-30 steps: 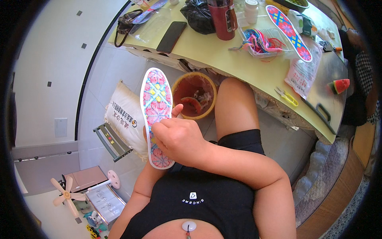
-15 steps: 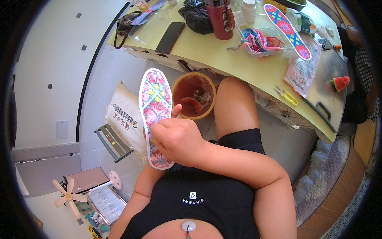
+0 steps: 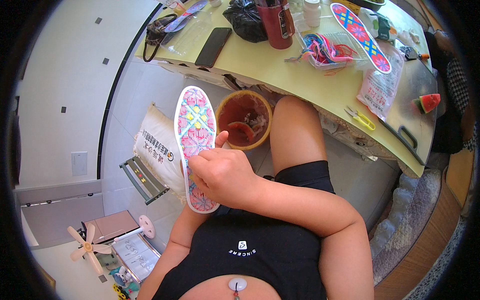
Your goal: The person sews a pattern onto a shoe insole by hand with a needle and thread while sitting at a table.
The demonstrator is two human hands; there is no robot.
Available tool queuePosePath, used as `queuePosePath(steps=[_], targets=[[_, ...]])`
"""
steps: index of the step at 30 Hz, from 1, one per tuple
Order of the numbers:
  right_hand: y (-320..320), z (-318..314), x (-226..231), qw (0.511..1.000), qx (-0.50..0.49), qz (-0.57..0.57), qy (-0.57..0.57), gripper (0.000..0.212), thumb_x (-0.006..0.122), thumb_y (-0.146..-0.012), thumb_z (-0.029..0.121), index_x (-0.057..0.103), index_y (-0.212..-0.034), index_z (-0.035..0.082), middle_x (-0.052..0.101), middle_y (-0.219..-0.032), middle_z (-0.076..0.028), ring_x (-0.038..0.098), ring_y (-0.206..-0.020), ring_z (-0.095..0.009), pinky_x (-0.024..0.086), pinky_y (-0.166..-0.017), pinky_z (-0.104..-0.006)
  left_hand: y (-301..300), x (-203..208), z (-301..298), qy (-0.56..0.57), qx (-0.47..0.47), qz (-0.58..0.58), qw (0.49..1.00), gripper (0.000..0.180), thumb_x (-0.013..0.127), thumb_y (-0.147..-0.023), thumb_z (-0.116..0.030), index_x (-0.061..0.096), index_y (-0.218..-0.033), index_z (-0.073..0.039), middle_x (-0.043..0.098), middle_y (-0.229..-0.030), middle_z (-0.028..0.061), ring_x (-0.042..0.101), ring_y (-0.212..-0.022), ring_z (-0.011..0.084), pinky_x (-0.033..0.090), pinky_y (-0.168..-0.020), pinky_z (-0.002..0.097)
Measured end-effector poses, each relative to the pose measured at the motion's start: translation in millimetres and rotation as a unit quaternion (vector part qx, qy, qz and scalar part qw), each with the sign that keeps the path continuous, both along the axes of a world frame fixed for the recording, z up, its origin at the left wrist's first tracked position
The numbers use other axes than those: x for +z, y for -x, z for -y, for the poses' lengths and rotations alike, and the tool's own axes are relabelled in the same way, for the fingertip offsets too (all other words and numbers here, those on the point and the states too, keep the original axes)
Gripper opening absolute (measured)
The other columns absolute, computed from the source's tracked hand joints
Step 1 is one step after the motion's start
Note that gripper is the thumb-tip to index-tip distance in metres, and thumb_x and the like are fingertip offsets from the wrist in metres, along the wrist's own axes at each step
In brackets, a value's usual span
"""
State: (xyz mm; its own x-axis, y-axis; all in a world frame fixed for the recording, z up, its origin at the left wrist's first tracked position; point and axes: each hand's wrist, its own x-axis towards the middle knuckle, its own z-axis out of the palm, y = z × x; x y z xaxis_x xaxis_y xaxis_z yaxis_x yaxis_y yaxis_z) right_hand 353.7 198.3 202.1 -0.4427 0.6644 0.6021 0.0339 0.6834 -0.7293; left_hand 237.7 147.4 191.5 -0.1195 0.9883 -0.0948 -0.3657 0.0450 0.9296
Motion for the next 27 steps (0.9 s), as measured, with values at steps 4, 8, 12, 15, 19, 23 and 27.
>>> queuePosePath(steps=[4, 8, 12, 15, 19, 23, 27], targets=[[0.5, 0.3, -0.9, 1.0, -0.004, -0.004, 0.002, 0.014, 0.068, -0.073, 0.001, 0.06, -0.083, 0.005, 0.057, -0.067, -0.009, 0.061, -0.06, -0.027, 0.048, -0.05, -0.0371, 2.3, -4.2, -0.6, -0.012, -0.005, -0.017, 1.0, 0.063, 0.041, -0.104, -0.038, 0.015, -0.153, -0.009, 0.047, -0.141, 0.0213, 0.05, -0.129, 0.0264, 0.039, -0.108, 0.0352], [0.8, -0.1, -1.9, 1.0, 0.002, -0.009, 0.003, 0.014, 0.068, -0.072, 0.001, 0.06, -0.083, 0.005, 0.057, -0.067, -0.009, 0.061, -0.059, -0.027, 0.048, -0.05, -0.0372, -1.1, 0.8, -1.6, -0.004, 0.003, -0.02, 1.0, 0.062, 0.041, -0.104, -0.038, 0.016, -0.153, -0.009, 0.047, -0.14, 0.021, 0.05, -0.129, 0.0268, 0.039, -0.108, 0.0354], [0.0, -0.2, -1.0, 1.0, 0.003, -0.006, 0.001, 0.013, 0.068, -0.073, 0.001, 0.06, -0.082, 0.005, 0.057, -0.067, -0.009, 0.061, -0.059, -0.027, 0.047, -0.05, -0.0373, 0.4, -5.3, 0.3, 0.002, 0.006, 0.029, 1.0, 0.062, 0.04, -0.104, -0.039, 0.015, -0.154, -0.01, 0.047, -0.141, 0.0214, 0.05, -0.129, 0.0272, 0.039, -0.109, 0.0356], [-0.7, -0.5, -1.2, 1.0, 0.003, -0.008, 0.002, 0.013, 0.068, -0.073, 0.001, 0.059, -0.081, 0.005, 0.057, -0.067, -0.009, 0.061, -0.059, -0.027, 0.047, -0.05, -0.0374, -3.0, -0.2, -0.5, 0.011, 0.008, 0.043, 0.999, 0.063, 0.038, -0.104, -0.042, 0.014, -0.154, -0.012, 0.046, -0.142, 0.0217, 0.049, -0.13, 0.0271, 0.037, -0.11, 0.0354], [-1.3, 0.0, -0.5, 1.0, 0.002, -0.007, 0.004, 0.013, 0.067, -0.073, 0.001, 0.059, -0.081, 0.005, 0.057, -0.067, -0.009, 0.061, -0.059, -0.027, 0.047, -0.05, -0.0371, 1.3, -7.5, 0.9, -0.003, -0.015, 0.093, 0.996, 0.065, 0.037, -0.104, -0.045, 0.014, -0.155, -0.013, 0.046, -0.143, 0.022, 0.047, -0.132, 0.0269, 0.036, -0.111, 0.0352], [-1.4, -0.3, -1.5, 1.0, 0.003, -0.005, 0.002, 0.012, 0.068, -0.073, 0.001, 0.06, -0.082, 0.005, 0.058, -0.067, -0.009, 0.061, -0.059, -0.027, 0.048, -0.05, -0.0368, -0.7, -2.2, 1.0, 0.018, -0.007, 0.068, 0.998, 0.065, 0.036, -0.104, -0.046, 0.014, -0.155, -0.013, 0.046, -0.143, 0.022, 0.047, -0.132, 0.0269, 0.036, -0.111, 0.0353], [-1.8, -0.4, -0.9, 1.0, 0.004, -0.008, 0.006, 0.012, 0.068, -0.073, 0.001, 0.061, -0.082, 0.005, 0.058, -0.067, -0.009, 0.061, -0.06, -0.027, 0.048, -0.05, -0.0366, 0.1, -7.4, 0.3, 0.001, -0.004, 0.063, 0.998, 0.063, 0.039, -0.104, -0.042, 0.015, -0.154, -0.011, 0.047, -0.142, 0.0208, 0.049, -0.13, 0.0272, 0.038, -0.11, 0.0353]])
